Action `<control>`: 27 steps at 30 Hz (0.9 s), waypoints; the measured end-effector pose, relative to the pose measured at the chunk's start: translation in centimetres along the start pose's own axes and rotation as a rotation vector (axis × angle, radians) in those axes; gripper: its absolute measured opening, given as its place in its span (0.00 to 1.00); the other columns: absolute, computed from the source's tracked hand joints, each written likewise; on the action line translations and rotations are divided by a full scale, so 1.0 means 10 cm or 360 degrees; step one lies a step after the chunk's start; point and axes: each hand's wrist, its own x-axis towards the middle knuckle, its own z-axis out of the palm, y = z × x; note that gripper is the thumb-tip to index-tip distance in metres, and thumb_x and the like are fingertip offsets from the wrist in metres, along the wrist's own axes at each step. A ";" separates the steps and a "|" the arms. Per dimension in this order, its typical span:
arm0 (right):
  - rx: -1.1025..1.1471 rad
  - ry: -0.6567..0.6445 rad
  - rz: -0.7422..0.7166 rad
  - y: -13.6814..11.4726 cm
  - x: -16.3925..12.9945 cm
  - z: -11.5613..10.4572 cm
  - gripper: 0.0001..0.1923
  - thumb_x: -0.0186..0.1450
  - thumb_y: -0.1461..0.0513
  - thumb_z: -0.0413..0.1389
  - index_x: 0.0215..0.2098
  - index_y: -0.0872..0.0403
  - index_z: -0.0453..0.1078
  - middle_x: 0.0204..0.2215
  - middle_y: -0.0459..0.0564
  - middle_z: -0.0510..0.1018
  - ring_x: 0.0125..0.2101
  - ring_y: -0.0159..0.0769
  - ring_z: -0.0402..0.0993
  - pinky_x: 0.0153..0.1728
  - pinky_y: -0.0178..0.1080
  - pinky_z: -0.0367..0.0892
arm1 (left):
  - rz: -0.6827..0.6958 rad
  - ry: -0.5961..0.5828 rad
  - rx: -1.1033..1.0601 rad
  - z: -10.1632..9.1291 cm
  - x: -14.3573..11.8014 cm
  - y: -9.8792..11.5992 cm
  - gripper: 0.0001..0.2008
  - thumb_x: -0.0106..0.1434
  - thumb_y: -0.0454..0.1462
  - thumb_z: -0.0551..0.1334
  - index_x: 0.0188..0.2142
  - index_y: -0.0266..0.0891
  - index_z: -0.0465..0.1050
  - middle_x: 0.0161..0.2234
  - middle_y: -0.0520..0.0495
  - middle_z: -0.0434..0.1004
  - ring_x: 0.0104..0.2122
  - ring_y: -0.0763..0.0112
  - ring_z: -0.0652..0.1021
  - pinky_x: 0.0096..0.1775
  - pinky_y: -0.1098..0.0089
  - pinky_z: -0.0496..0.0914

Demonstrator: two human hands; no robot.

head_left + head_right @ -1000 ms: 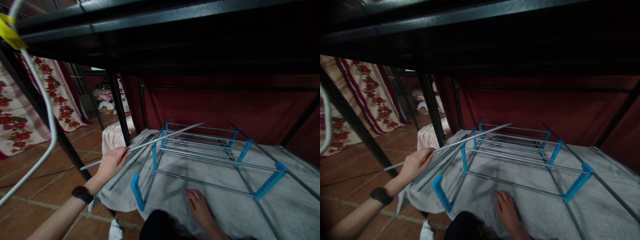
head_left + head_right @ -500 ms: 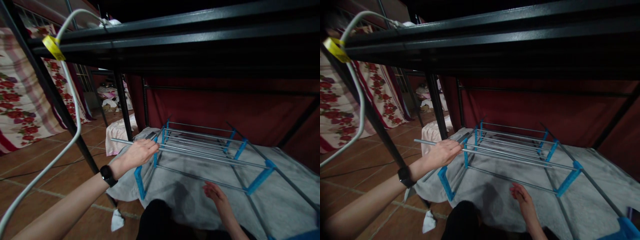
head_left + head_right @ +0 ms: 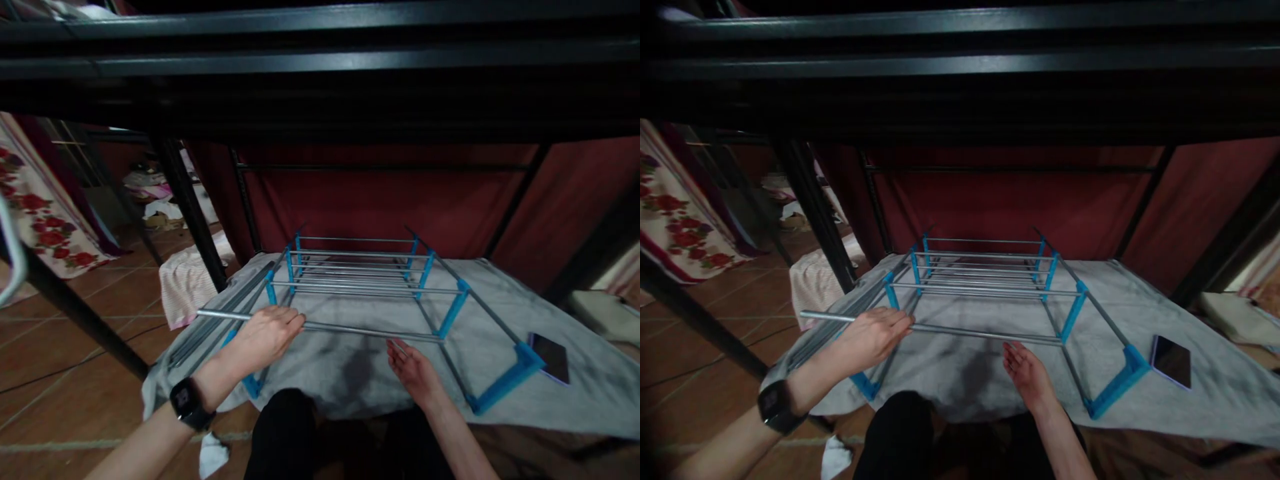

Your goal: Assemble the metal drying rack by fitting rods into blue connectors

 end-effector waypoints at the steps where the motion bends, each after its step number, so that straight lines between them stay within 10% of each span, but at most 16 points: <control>1: 0.0035 0.0008 0.0009 0.00 0.00 -0.01 0.07 0.59 0.62 0.59 0.36 0.51 0.76 0.39 0.50 0.84 0.38 0.38 0.80 0.42 0.41 0.75 | -0.0030 -0.0026 -0.0020 0.06 -0.01 0.06 0.12 0.75 0.36 0.51 0.37 0.40 0.71 0.33 0.45 0.77 0.33 0.63 0.77 0.38 0.62 0.67; 11: 0.0439 0.0128 0.0169 -0.05 0.10 -0.06 0.09 0.64 0.69 0.53 0.35 0.54 0.75 0.29 0.47 0.82 0.30 0.31 0.78 0.35 0.34 0.74 | -0.0325 -0.0199 -0.0245 0.71 -0.16 0.33 0.16 0.69 0.32 0.52 0.47 0.44 0.78 0.43 0.42 0.83 0.40 0.56 0.82 0.45 0.58 0.72; 27: 0.0505 0.0544 -0.0021 -0.22 0.50 -0.31 0.10 0.65 0.71 0.51 0.30 0.53 0.69 0.22 0.45 0.79 0.20 0.26 0.73 0.26 0.29 0.72 | -0.0496 -0.0533 -0.0096 1.51 0.39 0.87 0.33 0.60 0.19 0.46 0.56 0.40 0.77 0.52 0.35 0.80 0.50 0.58 0.81 0.53 0.57 0.70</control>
